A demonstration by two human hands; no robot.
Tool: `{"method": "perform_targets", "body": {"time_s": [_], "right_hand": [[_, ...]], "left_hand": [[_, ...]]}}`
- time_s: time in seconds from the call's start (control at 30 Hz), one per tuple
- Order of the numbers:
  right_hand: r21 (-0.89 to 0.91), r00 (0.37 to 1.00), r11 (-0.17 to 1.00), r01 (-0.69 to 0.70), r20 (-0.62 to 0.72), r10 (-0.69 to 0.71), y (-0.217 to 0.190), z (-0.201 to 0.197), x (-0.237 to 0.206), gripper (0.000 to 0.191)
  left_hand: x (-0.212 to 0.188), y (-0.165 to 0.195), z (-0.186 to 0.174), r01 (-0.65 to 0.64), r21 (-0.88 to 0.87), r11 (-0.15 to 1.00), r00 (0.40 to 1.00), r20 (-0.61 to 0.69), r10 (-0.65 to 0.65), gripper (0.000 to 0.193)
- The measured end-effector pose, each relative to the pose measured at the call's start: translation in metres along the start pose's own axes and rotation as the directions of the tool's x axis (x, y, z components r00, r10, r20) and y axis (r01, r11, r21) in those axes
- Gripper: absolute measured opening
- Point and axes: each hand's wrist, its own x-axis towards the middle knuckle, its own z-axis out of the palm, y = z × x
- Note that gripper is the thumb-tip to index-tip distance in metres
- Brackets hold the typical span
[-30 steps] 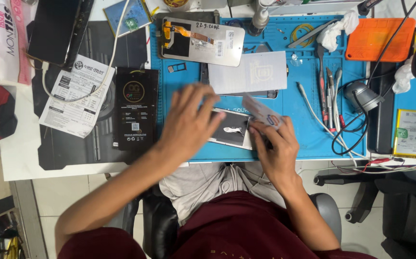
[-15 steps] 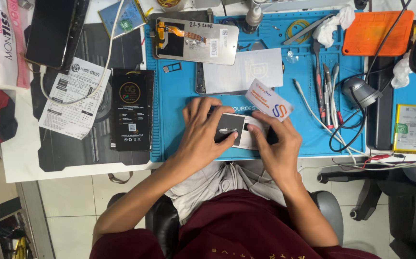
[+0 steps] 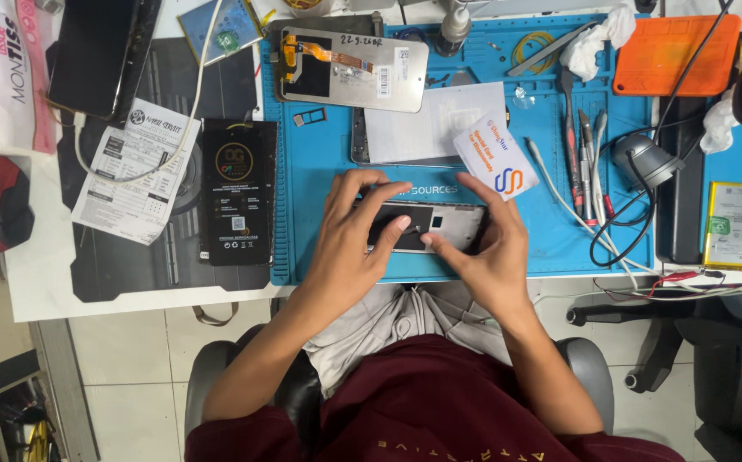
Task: The person disassembles a smartphone to replace its screen. They heat the phone's edge with a heat gun, pry the screen open by hand, separate the broken display from the frame, and scrape old adhesive from the frame using a plastic card and a screwdriver.
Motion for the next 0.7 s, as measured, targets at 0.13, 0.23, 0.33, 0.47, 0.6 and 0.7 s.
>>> {"method": "perform_targets", "body": {"time_s": [0.13,0.23,0.33,0.47,0.6,0.7], "right_hand": [[0.170,0.999,0.985,-0.005,0.047,-0.003,-0.006,-0.006,0.002,0.076],[0.346,0.980,0.917,-0.196,0.094,0.174,-0.019,-0.018,0.000,0.076],[0.360,0.989,0.922,-0.144,0.013,0.149,-0.034,-0.030,-0.004,0.075],[0.311,0.990,0.950,0.026,-0.142,0.020,-0.047,-0.030,-0.011,0.074],[0.198,0.974,0.973,0.121,-0.214,-0.077,-0.051,-0.020,-0.021,0.073],[0.166,0.961,0.973,0.160,-0.253,-0.115,-0.050,-0.015,-0.028,0.073]], "left_hand": [[-0.001,0.011,-0.011,-0.008,-0.072,0.997,0.999,-0.054,0.005,0.050],[-0.003,0.018,-0.018,-0.014,-0.220,0.975,0.991,-0.136,-0.016,0.068],[-0.005,0.022,-0.014,0.015,-0.766,0.642,0.979,-0.118,-0.164,0.073],[-0.013,0.033,0.027,-0.050,-0.954,0.297,0.983,-0.099,-0.153,0.058],[-0.032,0.043,0.057,0.062,-0.936,0.346,0.958,-0.041,-0.283,0.032],[-0.034,0.046,0.063,0.014,-0.899,0.437,0.937,-0.140,-0.320,0.022]]}}
